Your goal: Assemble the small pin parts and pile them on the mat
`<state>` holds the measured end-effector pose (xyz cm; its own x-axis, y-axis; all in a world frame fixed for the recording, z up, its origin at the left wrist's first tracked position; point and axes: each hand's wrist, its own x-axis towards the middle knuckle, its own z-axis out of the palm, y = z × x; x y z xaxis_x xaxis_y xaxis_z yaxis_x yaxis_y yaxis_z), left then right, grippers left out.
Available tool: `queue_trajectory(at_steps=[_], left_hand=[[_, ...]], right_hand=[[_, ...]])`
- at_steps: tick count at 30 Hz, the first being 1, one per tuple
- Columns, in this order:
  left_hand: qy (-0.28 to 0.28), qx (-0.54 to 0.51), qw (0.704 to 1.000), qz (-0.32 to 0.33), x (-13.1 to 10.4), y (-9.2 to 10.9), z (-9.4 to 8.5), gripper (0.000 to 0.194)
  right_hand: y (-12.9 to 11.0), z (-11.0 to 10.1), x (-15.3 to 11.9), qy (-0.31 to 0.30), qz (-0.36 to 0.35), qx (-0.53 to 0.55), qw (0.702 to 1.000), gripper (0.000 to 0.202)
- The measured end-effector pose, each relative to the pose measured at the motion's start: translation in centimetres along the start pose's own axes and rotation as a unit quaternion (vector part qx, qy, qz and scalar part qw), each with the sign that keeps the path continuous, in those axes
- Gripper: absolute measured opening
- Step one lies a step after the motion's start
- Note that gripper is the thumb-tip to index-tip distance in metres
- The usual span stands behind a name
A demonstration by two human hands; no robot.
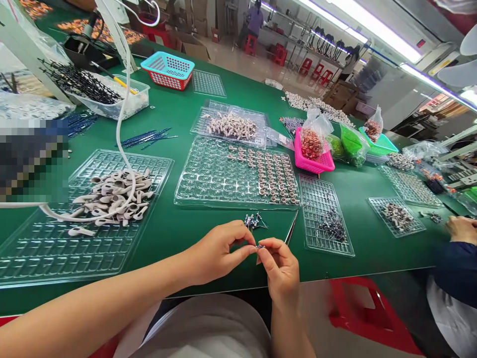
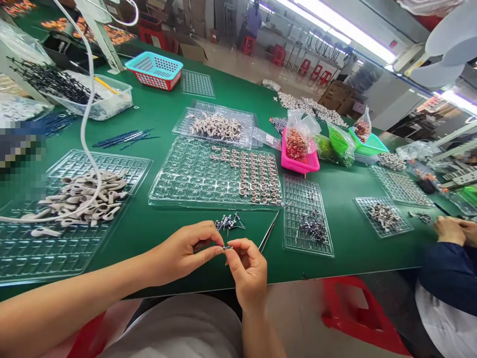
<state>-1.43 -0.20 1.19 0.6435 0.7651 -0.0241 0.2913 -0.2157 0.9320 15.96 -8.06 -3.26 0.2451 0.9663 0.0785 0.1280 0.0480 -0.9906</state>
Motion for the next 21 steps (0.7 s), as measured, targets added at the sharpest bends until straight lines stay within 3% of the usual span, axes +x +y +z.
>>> queue_trajectory(at_steps=[3, 7, 14, 21], left_hand=[[-0.001, -0.024, 0.999, -0.021, 0.1, 0.0, -0.1, 0.022], [-0.024, -0.094, 0.991, -0.090, 0.4, 0.2, -0.4, 0.024], [-0.064, -0.256, 0.948, -0.180, 0.9, 0.2, -0.8, 0.033], [-0.085, -0.359, 0.901, -0.229, 0.9, -0.4, -1.1, 0.037]], right_hand=[[-0.2, -0.2, 0.0, 0.005, -0.090, -0.094, 0.991, 0.011], [-0.1, -0.4, 0.0, 0.001, -0.204, -0.180, 0.962, 0.020], [-0.1, 0.1, 0.0, -0.003, -0.203, -0.179, 0.963, 0.017], [0.0, 0.1, 0.1, -0.016, -0.204, -0.161, 0.966, 0.019]])
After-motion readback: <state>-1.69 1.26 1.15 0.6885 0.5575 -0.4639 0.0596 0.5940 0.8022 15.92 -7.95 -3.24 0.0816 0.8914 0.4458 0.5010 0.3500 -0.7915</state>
